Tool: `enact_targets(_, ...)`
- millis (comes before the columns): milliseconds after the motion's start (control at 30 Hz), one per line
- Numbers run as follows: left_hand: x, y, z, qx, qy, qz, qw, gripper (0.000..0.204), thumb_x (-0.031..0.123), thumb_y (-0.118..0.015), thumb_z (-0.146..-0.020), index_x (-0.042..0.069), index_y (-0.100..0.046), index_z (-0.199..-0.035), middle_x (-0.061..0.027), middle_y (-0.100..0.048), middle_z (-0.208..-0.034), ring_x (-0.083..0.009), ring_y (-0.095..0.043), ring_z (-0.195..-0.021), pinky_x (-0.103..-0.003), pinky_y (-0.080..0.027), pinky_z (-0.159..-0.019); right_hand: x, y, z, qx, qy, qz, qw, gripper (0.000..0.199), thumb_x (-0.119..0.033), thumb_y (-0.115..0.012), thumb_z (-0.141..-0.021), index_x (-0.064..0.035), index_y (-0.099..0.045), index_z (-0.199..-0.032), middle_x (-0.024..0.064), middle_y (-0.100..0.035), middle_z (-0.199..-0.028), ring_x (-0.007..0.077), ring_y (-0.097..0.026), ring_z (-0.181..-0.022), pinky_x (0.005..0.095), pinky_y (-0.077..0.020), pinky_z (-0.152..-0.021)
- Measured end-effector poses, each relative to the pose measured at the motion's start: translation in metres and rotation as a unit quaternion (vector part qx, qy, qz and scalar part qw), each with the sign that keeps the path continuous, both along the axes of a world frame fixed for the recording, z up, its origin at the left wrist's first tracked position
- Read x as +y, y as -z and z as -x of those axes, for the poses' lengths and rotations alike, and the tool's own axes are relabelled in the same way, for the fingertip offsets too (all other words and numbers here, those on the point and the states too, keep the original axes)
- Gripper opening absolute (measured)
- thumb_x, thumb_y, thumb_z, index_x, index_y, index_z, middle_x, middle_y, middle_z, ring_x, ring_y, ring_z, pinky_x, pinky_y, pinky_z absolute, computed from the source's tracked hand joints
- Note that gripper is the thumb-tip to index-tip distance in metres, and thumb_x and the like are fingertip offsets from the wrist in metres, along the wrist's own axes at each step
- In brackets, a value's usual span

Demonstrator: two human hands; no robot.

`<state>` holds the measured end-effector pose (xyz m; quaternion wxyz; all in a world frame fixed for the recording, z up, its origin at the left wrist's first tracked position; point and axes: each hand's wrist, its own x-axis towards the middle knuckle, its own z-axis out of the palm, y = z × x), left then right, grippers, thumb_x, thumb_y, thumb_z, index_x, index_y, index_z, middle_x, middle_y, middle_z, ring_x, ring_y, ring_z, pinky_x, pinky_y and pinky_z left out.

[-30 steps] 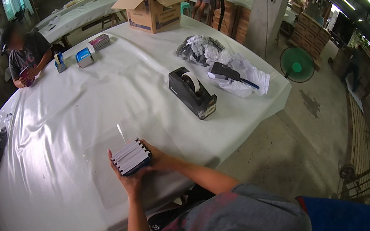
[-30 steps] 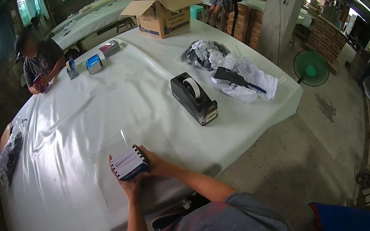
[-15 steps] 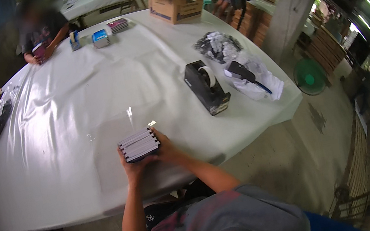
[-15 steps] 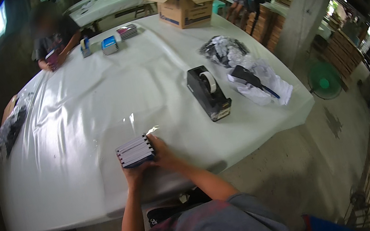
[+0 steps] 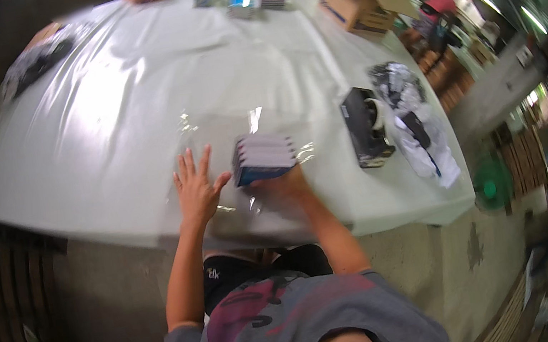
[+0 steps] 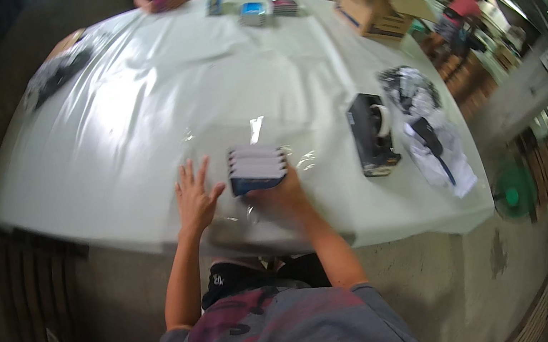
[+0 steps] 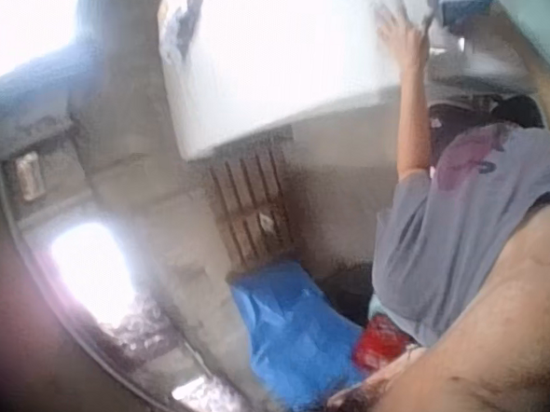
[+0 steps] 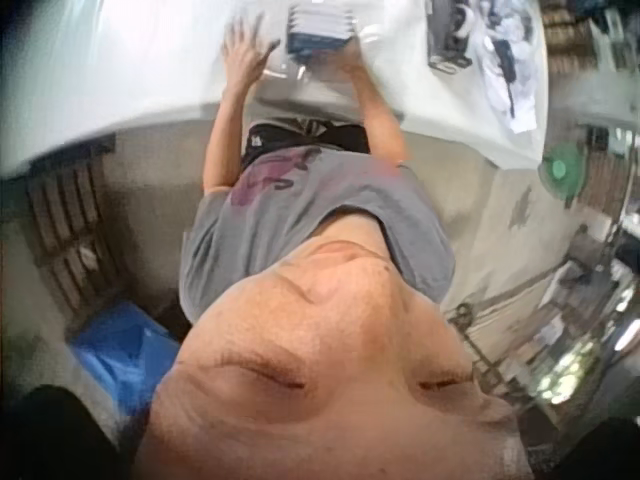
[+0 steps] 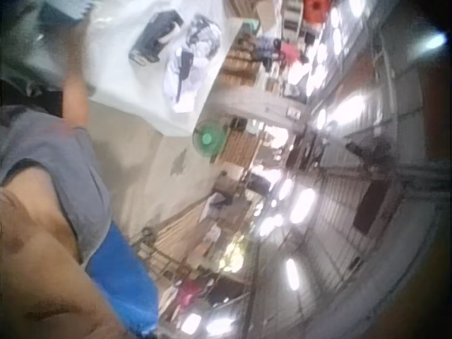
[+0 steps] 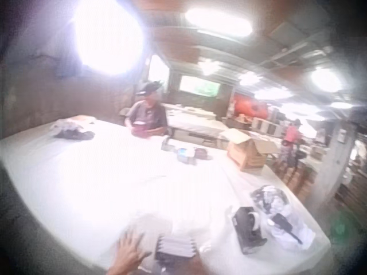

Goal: The person wraps stacks of notebooks in clear plastic film at a table. They place the notebooks on the film, fold the film around them, and secure the package with tape. The wrapped notebooks are set aside on the table.

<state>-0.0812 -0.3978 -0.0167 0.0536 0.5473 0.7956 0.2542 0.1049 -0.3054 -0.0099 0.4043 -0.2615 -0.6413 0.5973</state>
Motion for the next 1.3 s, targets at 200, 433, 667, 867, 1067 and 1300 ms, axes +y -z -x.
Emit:
enact_targets(200,-0.007,0.017,-0.01,0.055,-0.008,0.088,0.995,0.066,0.06,-0.035,-0.09,0.026,-0.027,-0.145,-0.0153,-0.01,-0.153,-0.0291,-0.006,-0.142,-0.049,-0.004,-0.113,0.016,0.007,-0.016,0.033,0.13,0.054,0.989,0.063,-0.001,-0.086,-0.054,-0.0032,-0.058,-0.11,0.0056,-0.063,-0.101,0.0164,-0.059,-0.096,0.0321,-0.0496,-0.085)
enact_targets(433,0.001,0.019,-0.022,0.036,-0.064,0.105,0.992,0.068,0.061,-0.035,-0.089,0.024,-0.025,-0.145,-0.0186,-0.004,-0.153,-0.0337,0.001,-0.142,-0.053,-0.001,-0.111,0.025,-0.048,-0.014,-0.016,-0.007,0.234,0.972,0.052,-0.007,-0.08,-0.064,-0.0038,-0.058,-0.111,0.0073,-0.064,-0.103,0.019,-0.061,-0.095,0.03,-0.0464,-0.088)
enact_targets(667,0.007,0.016,-0.037,0.04,-0.079,0.125,0.988,0.066,0.047,-0.049,-0.087,0.023,-0.028,-0.144,-0.0206,-0.011,-0.151,-0.0375,-0.01,-0.14,-0.057,-0.011,-0.109,0.047,-0.039,0.019,-0.209,-0.1,0.363,0.903,0.056,-0.024,-0.082,-0.065,-0.0039,-0.059,-0.112,0.0102,-0.064,-0.107,0.0219,-0.062,-0.096,0.0375,-0.05,-0.083)
enact_targets(867,-0.003,-0.016,-0.001,-0.063,-0.093,0.191,0.975,0.062,0.046,-0.045,-0.09,0.023,-0.026,-0.145,-0.0137,-0.012,-0.153,-0.0347,-0.007,-0.141,-0.062,-0.011,-0.106,0.056,-0.042,0.025,-0.278,-0.127,0.373,0.876,0.06,-0.029,-0.083,-0.063,-0.0051,-0.059,-0.112,0.0115,-0.063,-0.108,0.023,-0.062,-0.095,0.0402,-0.0509,-0.082)
enact_targets(1067,-0.01,0.006,0.009,0.045,-0.085,0.172,0.98,0.063,0.051,-0.034,-0.093,0.02,-0.023,-0.146,-0.0102,-0.007,-0.155,-0.031,-0.003,-0.142,-0.063,-0.009,-0.105,0.064,-0.026,0.03,-0.278,-0.12,0.388,0.871,0.063,-0.028,-0.087,-0.056,-0.0035,-0.061,-0.108,0.0128,-0.065,-0.105,0.0227,-0.064,-0.092,0.0366,-0.0528,-0.08)
enact_targets(1300,-0.008,0.001,0.004,0.072,-0.08,0.166,0.98,0.064,0.05,-0.031,-0.094,0.015,-0.022,-0.146,-0.0057,-0.012,-0.154,-0.0299,-0.005,-0.142,-0.063,-0.008,-0.105,0.066,-0.062,0.039,-0.287,-0.142,0.335,0.886,0.063,-0.03,-0.088,-0.055,-0.006,-0.063,-0.108,0.0115,-0.065,-0.107,0.0223,-0.064,-0.095,0.0356,-0.0514,-0.082)
